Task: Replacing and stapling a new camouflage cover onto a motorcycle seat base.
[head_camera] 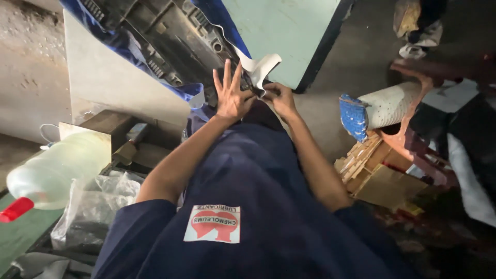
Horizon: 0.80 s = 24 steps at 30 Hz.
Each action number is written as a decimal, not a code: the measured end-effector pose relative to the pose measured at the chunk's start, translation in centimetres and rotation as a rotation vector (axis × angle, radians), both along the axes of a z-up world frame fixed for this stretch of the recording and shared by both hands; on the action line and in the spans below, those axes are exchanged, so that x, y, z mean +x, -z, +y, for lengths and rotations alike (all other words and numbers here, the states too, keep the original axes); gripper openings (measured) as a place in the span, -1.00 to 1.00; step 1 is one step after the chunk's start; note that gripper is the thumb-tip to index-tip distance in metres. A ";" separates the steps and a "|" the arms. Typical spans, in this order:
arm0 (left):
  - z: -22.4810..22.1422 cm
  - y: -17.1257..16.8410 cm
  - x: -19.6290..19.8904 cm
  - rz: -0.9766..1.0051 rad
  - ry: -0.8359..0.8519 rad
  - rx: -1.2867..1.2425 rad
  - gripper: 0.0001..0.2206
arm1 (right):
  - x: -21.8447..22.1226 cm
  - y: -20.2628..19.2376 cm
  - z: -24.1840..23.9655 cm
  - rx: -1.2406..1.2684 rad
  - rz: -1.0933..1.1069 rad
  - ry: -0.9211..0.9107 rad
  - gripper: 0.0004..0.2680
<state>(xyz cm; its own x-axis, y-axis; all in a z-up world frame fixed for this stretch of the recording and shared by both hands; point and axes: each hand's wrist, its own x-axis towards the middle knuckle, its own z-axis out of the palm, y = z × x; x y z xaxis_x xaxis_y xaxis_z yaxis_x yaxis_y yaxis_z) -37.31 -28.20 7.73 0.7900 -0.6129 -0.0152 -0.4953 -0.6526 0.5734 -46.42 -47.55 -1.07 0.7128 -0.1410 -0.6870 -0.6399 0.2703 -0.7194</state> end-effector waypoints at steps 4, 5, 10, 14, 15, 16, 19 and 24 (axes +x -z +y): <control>0.2 0.9 0.0 0.069 0.024 0.012 -0.79 | 0.2 0.8 0.1 0.062 -0.018 0.006 -0.85; 0.0 -0.5 0.5 0.069 0.027 0.014 -0.79 | 0.4 0.7 0.2 0.064 -0.017 0.009 -0.85; -0.9 -4.2 1.8 0.125 0.110 -0.046 -0.60 | 1.0 0.2 0.5 0.225 0.111 0.169 -0.88; -0.5 0.4 0.1 0.013 0.033 0.062 -0.87 | 0.0 2.1 0.0 0.165 0.131 0.108 -0.89; -0.4 0.9 0.1 0.009 0.019 0.014 -0.86 | -0.3 2.6 -0.3 0.173 0.113 0.089 -0.88; -0.2 1.3 -0.2 0.010 0.007 -0.032 -0.86 | -0.9 3.0 -0.5 0.183 0.100 0.072 -0.87; 0.2 2.4 -0.6 -0.011 0.003 -0.077 -0.85 | -0.6 1.9 -0.3 0.288 0.092 0.108 -0.83; 0.4 2.0 -0.1 0.039 0.057 -0.086 -0.91 | 0.6 -0.4 0.3 0.283 0.108 0.026 -0.72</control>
<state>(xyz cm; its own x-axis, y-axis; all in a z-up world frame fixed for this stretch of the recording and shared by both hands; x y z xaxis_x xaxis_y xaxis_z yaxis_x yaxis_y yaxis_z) -37.41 -27.81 5.70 0.7537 -0.6571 0.0089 -0.5061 -0.5717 0.6458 -45.84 -47.22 -0.71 0.6325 0.0494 -0.7730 -0.6984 0.4679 -0.5415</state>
